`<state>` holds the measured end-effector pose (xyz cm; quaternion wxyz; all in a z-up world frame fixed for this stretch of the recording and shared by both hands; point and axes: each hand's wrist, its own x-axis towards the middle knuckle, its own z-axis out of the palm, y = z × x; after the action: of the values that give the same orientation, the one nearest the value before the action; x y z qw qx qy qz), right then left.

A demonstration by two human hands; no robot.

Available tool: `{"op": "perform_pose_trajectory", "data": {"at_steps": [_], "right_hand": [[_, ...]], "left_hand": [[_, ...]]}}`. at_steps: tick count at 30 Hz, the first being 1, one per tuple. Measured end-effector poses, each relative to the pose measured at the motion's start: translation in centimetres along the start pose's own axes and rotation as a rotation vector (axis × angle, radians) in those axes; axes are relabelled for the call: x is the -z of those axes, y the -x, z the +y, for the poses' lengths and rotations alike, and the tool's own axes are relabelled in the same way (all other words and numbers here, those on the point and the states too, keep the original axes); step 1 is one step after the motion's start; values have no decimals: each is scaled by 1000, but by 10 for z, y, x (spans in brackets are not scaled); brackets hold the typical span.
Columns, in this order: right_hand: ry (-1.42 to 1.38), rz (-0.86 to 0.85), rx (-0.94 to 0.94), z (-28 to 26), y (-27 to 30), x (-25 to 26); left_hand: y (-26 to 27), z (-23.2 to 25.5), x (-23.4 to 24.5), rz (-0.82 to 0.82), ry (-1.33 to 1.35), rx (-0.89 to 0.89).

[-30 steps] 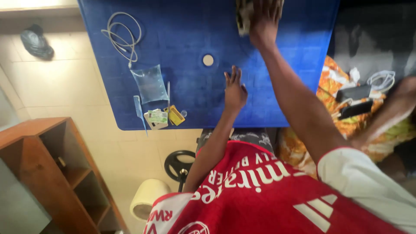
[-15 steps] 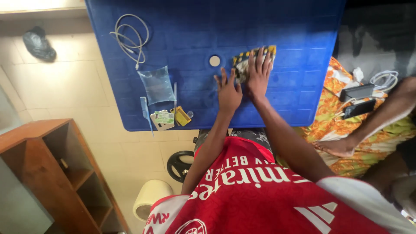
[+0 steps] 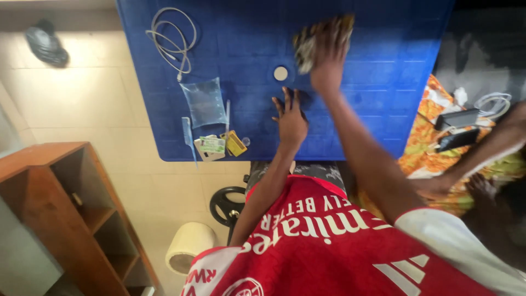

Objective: The recorder is wiping down a blue plastic table with a cloth and organizing items including a charging cable and money.

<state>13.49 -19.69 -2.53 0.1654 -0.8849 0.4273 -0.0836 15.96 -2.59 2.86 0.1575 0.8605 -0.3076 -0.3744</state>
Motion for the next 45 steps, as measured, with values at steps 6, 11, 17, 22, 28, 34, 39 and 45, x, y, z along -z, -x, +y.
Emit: {"op": "perform_pose_trajectory", "data": {"at_steps": [6,11,17,22,28,34,39,45], "right_hand": [[95,-51,3,-15,111,-29],[9,-53,110,4,15,-23],[4,28,177,35,-57,-64],[30,62,196,-3,8,-34],[-54,-127,159,-37,97,5],[56,-135,163,-26,33,-26],[56,74,162,-30,-28,-58],[-19,-165,42,-53,33,-17]], "left_hand": [[-5,2,-3,17,22,44],[-3,4,-1,67,78,34],[-9,-18,-21,199,116,-15],[-9,-13,-6,298,295,39],[-11,-6,-12,374,334,90],[-14,-23,-15,393,312,21],[-2,-26,35,179,423,150],[-20,-77,-9,367,295,-296]]}}
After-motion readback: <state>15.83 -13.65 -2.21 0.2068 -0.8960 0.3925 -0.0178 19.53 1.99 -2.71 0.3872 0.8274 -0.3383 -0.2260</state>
